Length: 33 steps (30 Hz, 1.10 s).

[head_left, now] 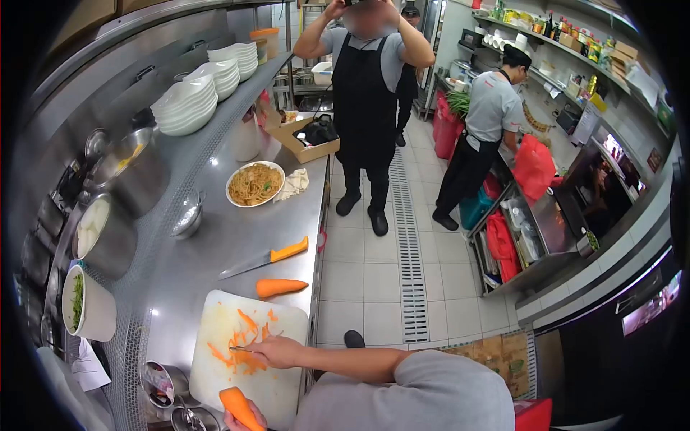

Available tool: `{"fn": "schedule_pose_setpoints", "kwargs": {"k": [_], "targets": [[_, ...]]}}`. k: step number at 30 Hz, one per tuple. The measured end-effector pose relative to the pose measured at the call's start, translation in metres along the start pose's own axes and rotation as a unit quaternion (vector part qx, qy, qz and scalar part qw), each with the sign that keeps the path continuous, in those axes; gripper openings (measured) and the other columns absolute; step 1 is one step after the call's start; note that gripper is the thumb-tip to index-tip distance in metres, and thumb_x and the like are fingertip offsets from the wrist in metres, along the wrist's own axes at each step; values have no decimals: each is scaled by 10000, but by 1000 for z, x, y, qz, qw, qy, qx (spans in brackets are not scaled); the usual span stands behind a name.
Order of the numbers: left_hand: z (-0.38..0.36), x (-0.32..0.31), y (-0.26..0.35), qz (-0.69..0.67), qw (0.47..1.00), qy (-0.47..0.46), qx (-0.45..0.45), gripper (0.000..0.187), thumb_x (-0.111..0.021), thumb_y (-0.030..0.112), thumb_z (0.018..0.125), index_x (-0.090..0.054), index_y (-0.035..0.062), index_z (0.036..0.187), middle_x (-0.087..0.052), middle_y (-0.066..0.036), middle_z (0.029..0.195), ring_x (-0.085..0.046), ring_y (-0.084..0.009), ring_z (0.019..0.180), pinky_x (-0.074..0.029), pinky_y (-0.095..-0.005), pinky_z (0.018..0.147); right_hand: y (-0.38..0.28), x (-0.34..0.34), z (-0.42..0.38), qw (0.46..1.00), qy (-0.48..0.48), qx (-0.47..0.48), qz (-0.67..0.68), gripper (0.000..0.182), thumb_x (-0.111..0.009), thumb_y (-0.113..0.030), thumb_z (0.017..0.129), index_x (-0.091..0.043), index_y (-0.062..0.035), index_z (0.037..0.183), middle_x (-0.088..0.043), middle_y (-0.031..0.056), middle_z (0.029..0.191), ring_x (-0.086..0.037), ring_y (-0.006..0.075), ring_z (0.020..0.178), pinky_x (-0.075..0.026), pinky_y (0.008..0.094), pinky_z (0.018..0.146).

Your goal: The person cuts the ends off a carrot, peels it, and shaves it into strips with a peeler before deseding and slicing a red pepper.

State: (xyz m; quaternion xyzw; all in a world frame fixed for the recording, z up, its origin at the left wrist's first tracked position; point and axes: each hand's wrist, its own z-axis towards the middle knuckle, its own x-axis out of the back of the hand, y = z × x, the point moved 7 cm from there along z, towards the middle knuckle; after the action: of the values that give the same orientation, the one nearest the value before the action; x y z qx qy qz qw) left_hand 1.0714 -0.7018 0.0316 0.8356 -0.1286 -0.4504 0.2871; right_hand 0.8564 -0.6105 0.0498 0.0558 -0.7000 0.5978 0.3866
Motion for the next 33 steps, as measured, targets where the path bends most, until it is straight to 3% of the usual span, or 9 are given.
{"fn": "schedule_pose_setpoints", "kwargs": {"k": [2,3,5,8,17,18,23,27,33], "targets": [[-2,-6,8,63,996,46,-51,577,-484,495,929,-481,25,1264,-604,-128,868,-551,-184,550,-429,-262,429,1,-3,-4,1000,11,-2,0,369,-500,-234,943,-578,-128,1289,-677,190,928,-644,381,884,-501,486,802],[0,10,23,245,951,142,-125,596,-487,487,935,-460,21,1305,-604,-154,917,-580,-227,642,-471,-305,517,3,-10,-2,1000,-6,4,-5,385,-511,-238,949,-560,-124,1313,-673,176,935,-631,371,908,-495,485,813],[21,74,49,554,728,261,-308,660,-513,462,943,-410,-21,1381,-591,-250,1093,-598,-372,972,-502,-434,824,4,-9,0,1000,-18,12,-13,403,-521,-243,955,-542,-120,1338,-669,162,941,-618,361,932,-488,485,823],[23,75,48,598,639,390,-287,656,-534,464,934,-443,-38,1346,-574,-301,1175,-542,-433,1127,-446,-487,945,0,0,-6,999,-35,2,9,424,-539,-259,943,-538,-114,1342,-667,160,957,-614,355,956,-485,488,838],[24,14,24,677,551,466,-147,574,-563,432,923,-521,-31,1260,-586,-323,1103,-558,-459,1066,-439,-544,940,23,2,8,996,-85,9,-4,490,-572,-277,924,-486,-154,1391,-666,161,1007,-606,350,1004,-497,476,856],[22,4,22,676,550,466,-149,574,-563,432,923,-521,-31,1260,-586,-323,1103,-558,-459,1066,-439,-544,940,22,4,10,995,-96,16,-11,482,-578,-259,912,-498,-141,1372,-664,170,1005,-607,350,1012,-497,476,857],[8,-182,-34,716,386,191,-549,446,-493,401,955,-546,16,1172,-615,-232,1077,-585,-389,1071,-460,-519,946,16,15,19,982,-170,19,-79,384,-601,-173,841,-561,-73,1210,-656,197,1007,-611,362,1037,-508,465,843],[26,-214,-80,738,403,86,-534,459,-474,376,973,-513,2,1236,-533,-240,1198,-495,-399,1166,-388,-526,1003,32,11,28,987,-118,98,-56,311,-624,-190,805,-618,-58,1087,-669,186,1030,-637,360,1025,-534,461,822],[65,-171,-103,758,445,130,-459,487,-445,338,1002,-464,-20,1331,-410,-252,1380,-359,-414,1310,-281,-536,1089,55,13,22,973,-188,108,-80,561,-616,-170,822,-498,-168,1371,-631,181,1120,-614,362,1045,-506,451,884]]}}
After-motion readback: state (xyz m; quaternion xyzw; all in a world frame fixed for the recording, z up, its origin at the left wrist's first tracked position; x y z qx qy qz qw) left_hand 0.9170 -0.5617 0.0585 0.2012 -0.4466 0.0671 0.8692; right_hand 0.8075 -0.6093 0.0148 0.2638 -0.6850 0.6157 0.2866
